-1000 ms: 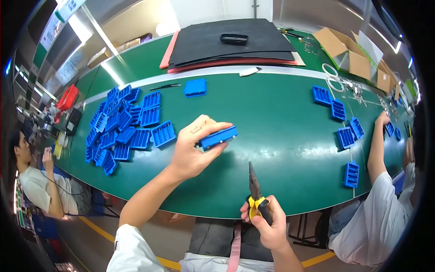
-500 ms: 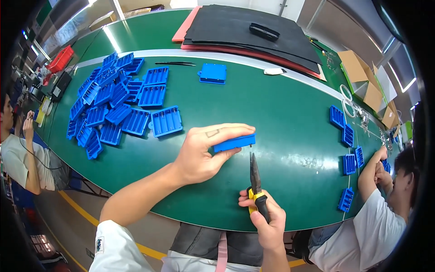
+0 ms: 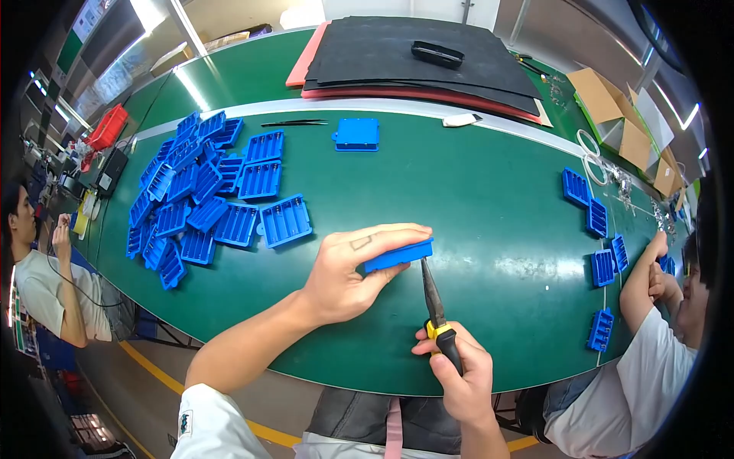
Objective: Assembling and inspecting small blue plastic housings using pliers at an assembly line workbench.
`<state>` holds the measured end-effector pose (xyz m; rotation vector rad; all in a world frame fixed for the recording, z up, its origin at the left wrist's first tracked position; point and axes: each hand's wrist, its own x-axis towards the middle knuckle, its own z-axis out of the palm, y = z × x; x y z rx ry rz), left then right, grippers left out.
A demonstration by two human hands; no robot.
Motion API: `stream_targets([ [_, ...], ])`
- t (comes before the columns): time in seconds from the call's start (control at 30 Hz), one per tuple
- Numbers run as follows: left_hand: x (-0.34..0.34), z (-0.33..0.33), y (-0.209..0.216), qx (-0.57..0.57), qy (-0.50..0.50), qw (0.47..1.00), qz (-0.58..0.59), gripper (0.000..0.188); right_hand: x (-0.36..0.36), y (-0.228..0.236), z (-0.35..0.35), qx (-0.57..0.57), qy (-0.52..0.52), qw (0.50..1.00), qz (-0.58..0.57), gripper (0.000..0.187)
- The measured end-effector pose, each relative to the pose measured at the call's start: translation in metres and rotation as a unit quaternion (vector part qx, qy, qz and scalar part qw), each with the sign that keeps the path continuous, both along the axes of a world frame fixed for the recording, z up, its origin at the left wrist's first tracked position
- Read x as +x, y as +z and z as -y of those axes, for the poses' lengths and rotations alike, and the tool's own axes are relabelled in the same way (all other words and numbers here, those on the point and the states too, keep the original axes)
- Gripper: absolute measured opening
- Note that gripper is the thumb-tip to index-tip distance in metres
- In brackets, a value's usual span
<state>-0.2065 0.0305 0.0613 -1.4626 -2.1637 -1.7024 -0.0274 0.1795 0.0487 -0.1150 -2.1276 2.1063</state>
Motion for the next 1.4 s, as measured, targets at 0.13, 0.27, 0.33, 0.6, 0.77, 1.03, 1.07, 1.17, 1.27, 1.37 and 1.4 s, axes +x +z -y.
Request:
stream_targets([
  [0.13, -0.001, 0.002, 0.001, 0.001, 0.001, 1.0, -0.008, 0.039, 0.0, 0.0, 0.002, -0.01, -0.004, 1.0, 0.004, 0.015],
  [0.27, 0.001, 0.0, -0.001, 0.005, -0.004, 1.0, 0.008, 0.039, 0.003, -0.002, 0.003, -0.018, -0.005, 1.0, 0.002, 0.014],
  [0.33, 0.004, 0.0, -0.002, 0.008, -0.004, 1.0, 0.013, 0.039, 0.003, -0.002, 0.003, -0.025, -0.006, 1.0, 0.0, 0.014],
  [0.6, 0.004, -0.001, -0.001, 0.016, 0.004, 1.0, 0.007, 0.038, 0.001, 0.003, 0.003, -0.018, -0.021, 0.999, 0.017, 0.019],
  [0.77, 0.002, -0.001, 0.001, 0.009, 0.012, 1.0, -0.002, 0.035, -0.001, 0.003, 0.004, -0.004, -0.02, 1.0, 0.013, 0.018],
  [1.03, 0.001, 0.0, 0.001, 0.008, 0.003, 1.0, -0.001, 0.034, 0.003, -0.001, 0.0, -0.01, -0.002, 0.999, 0.032, 0.019],
  [1.07, 0.003, -0.001, 0.001, 0.009, 0.005, 1.0, 0.003, 0.034, 0.004, -0.002, 0.0, -0.013, -0.001, 0.999, 0.031, 0.016],
  [1.17, 0.003, 0.0, -0.003, 0.003, 0.012, 1.0, -0.011, 0.038, 0.005, -0.002, 0.0, -0.012, 0.002, 0.999, 0.037, 0.013],
  [1.27, 0.002, -0.001, -0.008, 0.003, 0.011, 0.999, -0.041, 0.04, 0.009, 0.003, 0.0, -0.036, 0.005, 0.997, 0.064, 0.015],
  [1.37, 0.0, -0.002, -0.011, -0.011, 0.017, 0.993, -0.114, 0.038, 0.013, 0.013, -0.001, -0.088, 0.006, 0.99, 0.106, 0.016],
  [1.4, -0.001, -0.003, -0.012, -0.009, 0.016, 0.994, -0.111, 0.038, 0.014, 0.016, -0.003, -0.112, 0.008, 0.985, 0.128, 0.016],
])
